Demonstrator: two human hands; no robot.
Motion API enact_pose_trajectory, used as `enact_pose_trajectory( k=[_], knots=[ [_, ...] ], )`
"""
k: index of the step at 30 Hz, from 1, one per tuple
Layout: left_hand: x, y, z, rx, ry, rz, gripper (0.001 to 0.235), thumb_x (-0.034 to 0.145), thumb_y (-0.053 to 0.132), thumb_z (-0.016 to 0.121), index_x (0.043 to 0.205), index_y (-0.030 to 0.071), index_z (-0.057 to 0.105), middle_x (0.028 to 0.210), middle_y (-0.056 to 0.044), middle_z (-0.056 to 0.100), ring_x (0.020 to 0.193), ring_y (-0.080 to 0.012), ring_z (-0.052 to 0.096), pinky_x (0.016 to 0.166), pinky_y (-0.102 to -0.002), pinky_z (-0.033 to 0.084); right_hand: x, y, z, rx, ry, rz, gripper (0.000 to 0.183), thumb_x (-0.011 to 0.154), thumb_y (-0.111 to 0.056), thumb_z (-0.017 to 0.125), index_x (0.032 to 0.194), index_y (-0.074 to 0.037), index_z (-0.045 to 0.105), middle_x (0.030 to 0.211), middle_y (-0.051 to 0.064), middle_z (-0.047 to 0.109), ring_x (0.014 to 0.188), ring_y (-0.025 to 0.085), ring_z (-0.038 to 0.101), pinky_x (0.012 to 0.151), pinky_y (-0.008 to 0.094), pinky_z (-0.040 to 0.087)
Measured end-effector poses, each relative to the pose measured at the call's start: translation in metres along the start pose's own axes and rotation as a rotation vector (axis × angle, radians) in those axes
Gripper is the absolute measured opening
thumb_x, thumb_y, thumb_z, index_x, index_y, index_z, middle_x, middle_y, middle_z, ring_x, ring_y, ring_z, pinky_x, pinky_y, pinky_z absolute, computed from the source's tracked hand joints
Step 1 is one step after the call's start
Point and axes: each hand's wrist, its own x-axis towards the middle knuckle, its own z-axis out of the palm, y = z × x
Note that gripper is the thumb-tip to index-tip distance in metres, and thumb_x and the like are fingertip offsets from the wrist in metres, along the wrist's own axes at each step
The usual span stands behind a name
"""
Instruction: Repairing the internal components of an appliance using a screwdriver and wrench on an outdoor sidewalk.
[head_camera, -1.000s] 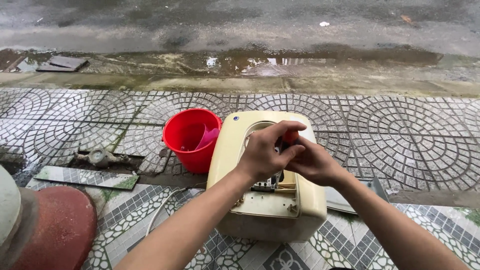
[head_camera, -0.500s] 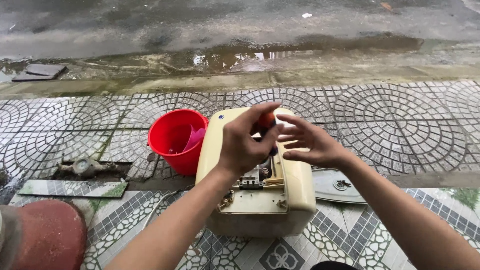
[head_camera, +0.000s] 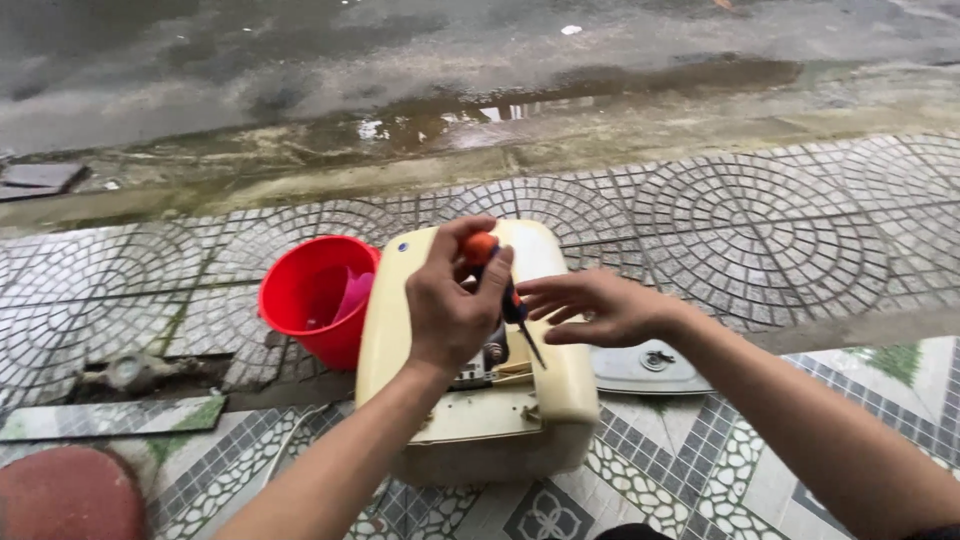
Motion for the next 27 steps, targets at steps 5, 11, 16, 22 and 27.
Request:
enact_pose_trajectory(
  k=[5, 11, 16, 22, 27],
  knots=[
    [0.003, 0.010, 0.011, -0.062, -0.027, -0.065, 0.036, 0.095, 0.030, 0.071, 0.124, 0.012, 0.059, 0.115, -0.023, 0.072, 0.100, -0.0454, 0.073, 0.071, -0.050, 0.067, 0.003, -0.003, -0.004, -0.199, 0.158, -0.013, 0.034, 0.090, 0.000, 0.069, 0.123, -0.008, 0.069, 0.090, 0.010, 0.084, 0.084, 0.023, 0.082, 0.082, 0.039, 0.066],
    [-0.002, -0.011, 0.018, 0.161, -0.189, -0.280, 0.057, 0.072, 0.037, 0.088, 0.119, 0.015, 0.065, 0.109, -0.015, 0.077, 0.095, -0.0380, 0.076, 0.077, -0.040, 0.067, -0.019, 0.016, -0.030, -0.463, 0.383, -0.044, 0.021, 0.079, -0.010, 0.086, 0.094, -0.017, 0.073, 0.073, 0.000, 0.082, 0.071, 0.016, 0.081, 0.072, 0.033, 0.065],
    [-0.016, -0.046, 0.047, 0.366, -0.402, -0.330, 0.051, 0.069, 0.036, 0.087, 0.117, 0.024, 0.075, 0.104, -0.004, 0.081, 0.100, -0.0305, 0.076, 0.077, -0.037, 0.064, -0.032, 0.068, -0.059, -0.663, 0.578, -0.194, 0.026, 0.071, -0.014, 0.092, 0.088, -0.017, 0.072, 0.074, -0.002, 0.077, 0.076, 0.019, 0.076, 0.077, 0.035, 0.061],
    [-0.052, -0.102, 0.087, 0.693, -0.661, -0.251, 0.058, 0.088, 0.043, 0.067, 0.139, 0.014, 0.060, 0.106, -0.017, 0.074, 0.104, -0.0376, 0.073, 0.081, -0.050, 0.063, -0.061, 0.188, -0.098, -0.914, 0.764, -0.012, 0.019, 0.083, -0.022, 0.086, 0.094, -0.020, 0.071, 0.084, -0.004, 0.073, 0.087, 0.019, 0.073, 0.081, 0.035, 0.059],
    [-0.097, -0.165, 0.115, 0.836, -0.512, 0.211, 0.048, 0.087, 0.032, 0.065, 0.127, 0.006, 0.063, 0.098, -0.012, 0.065, 0.088, -0.0350, 0.068, 0.072, -0.047, 0.056, -0.120, 0.305, -0.106, -0.810, 0.836, 0.672, 0.020, 0.092, -0.033, 0.074, 0.101, -0.016, 0.079, 0.095, 0.013, 0.079, 0.095, 0.034, 0.075, 0.087, 0.045, 0.057]
  ],
)
